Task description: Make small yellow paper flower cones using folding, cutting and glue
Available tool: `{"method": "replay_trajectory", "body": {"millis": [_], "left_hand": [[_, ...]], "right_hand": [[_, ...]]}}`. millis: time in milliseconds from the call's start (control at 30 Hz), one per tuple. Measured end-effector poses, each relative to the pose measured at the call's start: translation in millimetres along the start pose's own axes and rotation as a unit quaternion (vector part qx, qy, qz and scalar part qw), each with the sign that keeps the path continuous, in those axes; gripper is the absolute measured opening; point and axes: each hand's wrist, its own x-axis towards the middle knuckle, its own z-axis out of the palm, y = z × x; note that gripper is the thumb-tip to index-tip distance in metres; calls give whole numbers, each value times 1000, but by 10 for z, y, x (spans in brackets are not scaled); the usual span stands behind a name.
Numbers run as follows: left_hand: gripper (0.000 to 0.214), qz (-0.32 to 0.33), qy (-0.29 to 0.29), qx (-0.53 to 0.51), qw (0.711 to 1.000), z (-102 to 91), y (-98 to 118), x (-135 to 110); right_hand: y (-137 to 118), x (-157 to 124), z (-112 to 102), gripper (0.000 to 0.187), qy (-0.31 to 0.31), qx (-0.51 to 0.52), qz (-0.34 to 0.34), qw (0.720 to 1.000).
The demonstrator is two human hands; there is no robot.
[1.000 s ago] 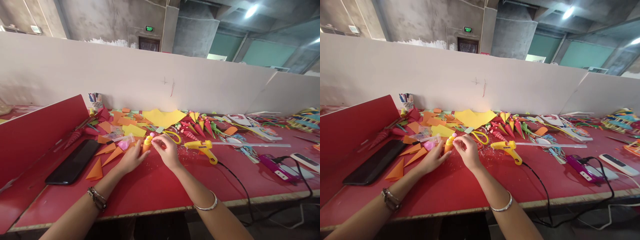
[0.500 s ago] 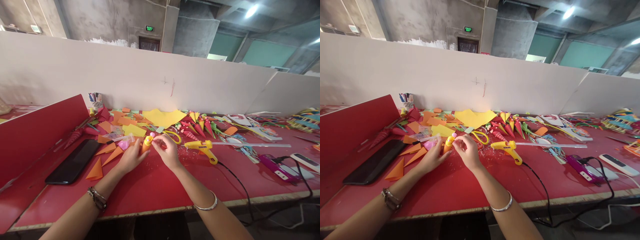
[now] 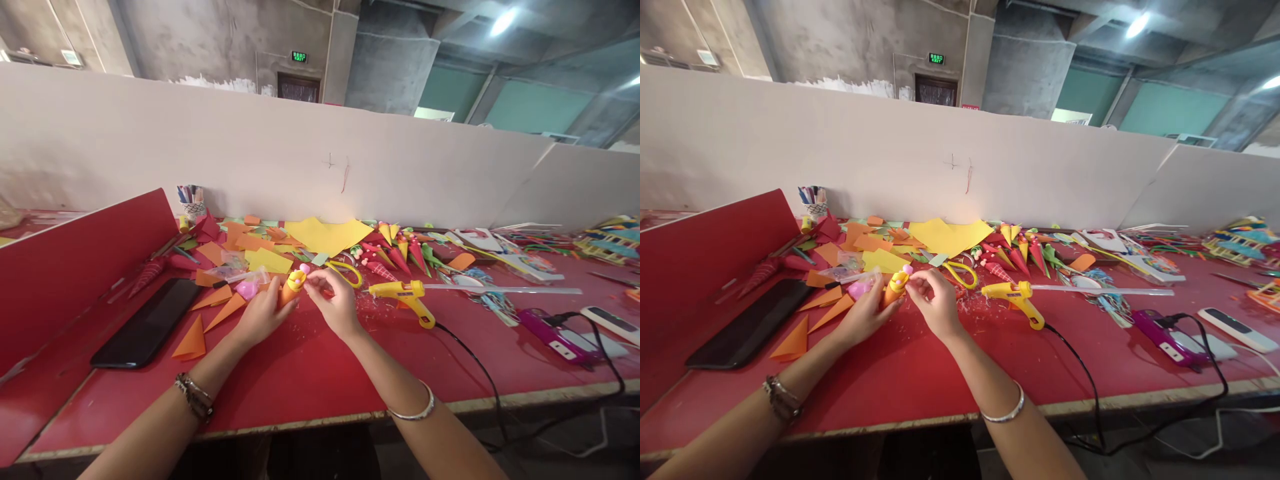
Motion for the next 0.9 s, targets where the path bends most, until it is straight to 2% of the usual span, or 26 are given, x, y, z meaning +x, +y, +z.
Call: {"method": "replay_trajectory", "body": {"millis": [267, 600, 900], "left_hand": [[33, -8, -2, -14, 1000, 19, -6, -6], [33, 14, -49, -41, 998, 7, -7, -1], [34, 8, -30, -47, 998, 15, -5, -4]], "right_hand": [[14, 7, 5, 7, -10, 9, -9, 1000], [12, 3, 15, 7, -21, 19, -3, 1000], [17, 3, 24, 8, -19, 23, 4, 1000]]}}
